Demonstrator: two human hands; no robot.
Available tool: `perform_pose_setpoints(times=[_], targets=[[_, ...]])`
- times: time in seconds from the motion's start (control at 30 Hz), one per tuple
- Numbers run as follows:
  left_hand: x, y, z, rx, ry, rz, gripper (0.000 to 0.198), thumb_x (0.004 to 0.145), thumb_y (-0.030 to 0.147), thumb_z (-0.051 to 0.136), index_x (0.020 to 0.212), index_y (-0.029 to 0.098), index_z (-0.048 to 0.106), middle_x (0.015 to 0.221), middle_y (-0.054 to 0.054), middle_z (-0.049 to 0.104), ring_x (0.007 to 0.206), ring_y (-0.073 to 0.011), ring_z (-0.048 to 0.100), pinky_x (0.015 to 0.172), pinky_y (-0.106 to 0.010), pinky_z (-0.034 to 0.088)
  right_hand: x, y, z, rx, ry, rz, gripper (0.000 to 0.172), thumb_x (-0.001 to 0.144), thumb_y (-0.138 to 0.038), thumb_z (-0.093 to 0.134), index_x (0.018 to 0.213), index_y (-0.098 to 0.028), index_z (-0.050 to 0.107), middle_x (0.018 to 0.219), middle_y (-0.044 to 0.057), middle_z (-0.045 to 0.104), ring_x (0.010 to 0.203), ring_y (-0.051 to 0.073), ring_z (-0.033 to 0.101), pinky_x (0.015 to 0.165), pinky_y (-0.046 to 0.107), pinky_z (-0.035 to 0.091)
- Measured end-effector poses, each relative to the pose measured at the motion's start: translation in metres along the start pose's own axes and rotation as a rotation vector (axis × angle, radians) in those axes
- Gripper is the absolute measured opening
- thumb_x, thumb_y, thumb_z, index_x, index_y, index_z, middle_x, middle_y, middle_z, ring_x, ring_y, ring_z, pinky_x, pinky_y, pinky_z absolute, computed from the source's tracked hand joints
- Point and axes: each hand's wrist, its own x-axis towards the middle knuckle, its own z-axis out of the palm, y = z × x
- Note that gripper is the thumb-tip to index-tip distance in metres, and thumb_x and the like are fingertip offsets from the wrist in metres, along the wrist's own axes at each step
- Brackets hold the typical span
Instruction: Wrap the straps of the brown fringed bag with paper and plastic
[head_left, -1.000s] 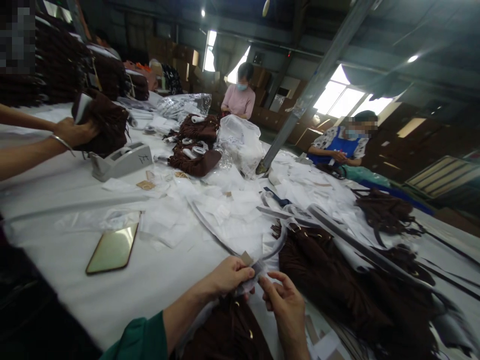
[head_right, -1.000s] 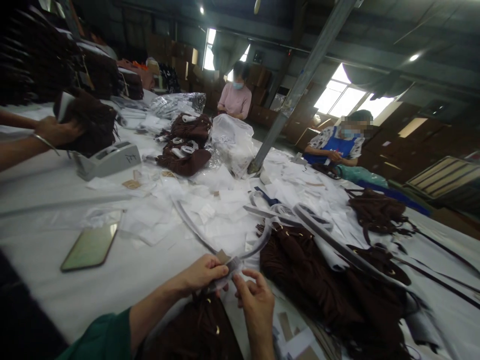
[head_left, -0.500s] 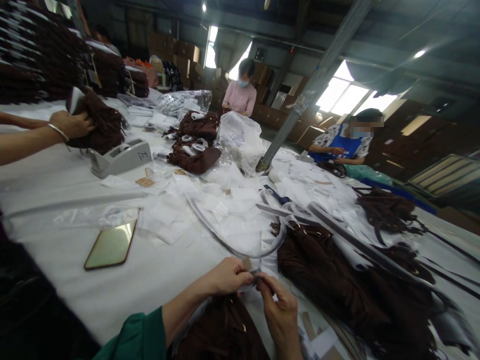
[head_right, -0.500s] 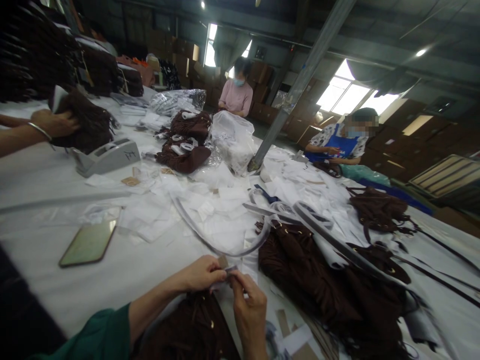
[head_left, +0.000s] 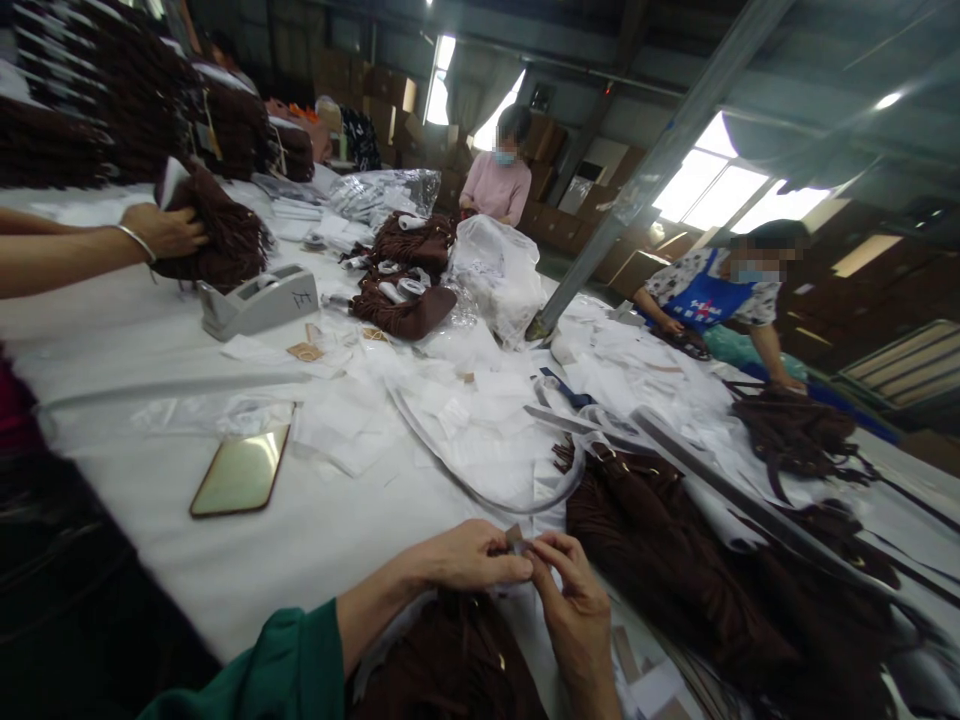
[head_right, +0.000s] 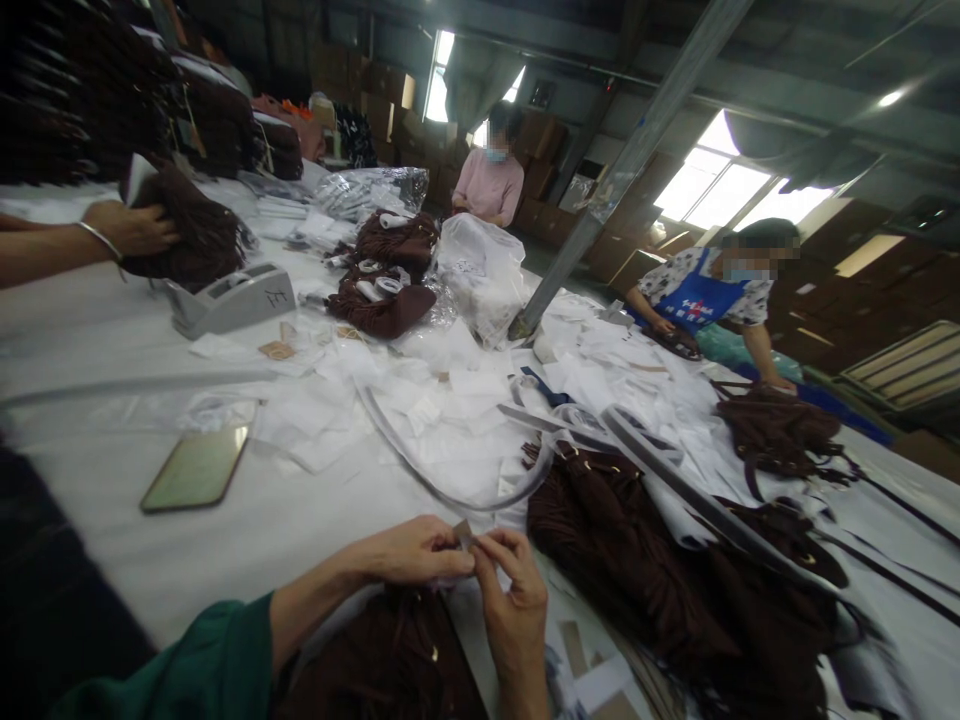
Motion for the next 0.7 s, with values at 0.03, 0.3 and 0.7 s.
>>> perform_pose_setpoints(times=[0.03, 0.3, 0.7], targets=[[0.001, -0.001, 0.0, -0.01, 0.014, -0.013, 0.031, 0.082, 0.041, 0.05, 0.062, 0.017, 0.047, 0.055, 0.006, 0.036, 0.051, -0.0092, 0.033, 0.047, -0.023, 0.025, 0.0, 0.0, 0.0, -0.006, 0.0, 0.014, 0.015, 0.081, -0.034, 0.067, 0.088, -0.023, 0.074, 0.085, 0.004, 0.064, 0.08, 0.018, 0.064, 0.069, 0.027, 0.054], [0.006, -0.016, -0.001, -0.18, 0.002, -0.126, 0.045, 0.077, 0.055, 0.056, 0.054, 0.016, 0.052, 0.046, 0.005, 0.044, 0.042, -0.0082, 0.032, 0.043, -0.024, 0.023, -0.003, -0.002, -0.009, -0.23, -0.11, -0.187, 0.02, 0.088, -0.03, 0.061, 0.105, -0.025, 0.071, 0.1, 0.008, 0.068, 0.092, 0.021, 0.067, 0.081, 0.032, 0.057], [0.007, -0.016, 0.009, -0.425, 0.047, -0.125, 0.02, 0.063, 0.035, 0.054, 0.057, 0.015, 0.056, 0.051, 0.001, 0.052, 0.045, -0.0105, 0.042, 0.045, -0.024, 0.03, 0.025, -0.029, -0.032, -0.482, -0.504, -0.505, 0.024, 0.092, -0.026, 0.054, 0.115, -0.021, 0.061, 0.106, 0.01, 0.07, 0.098, 0.024, 0.065, 0.083, 0.039, 0.053]])
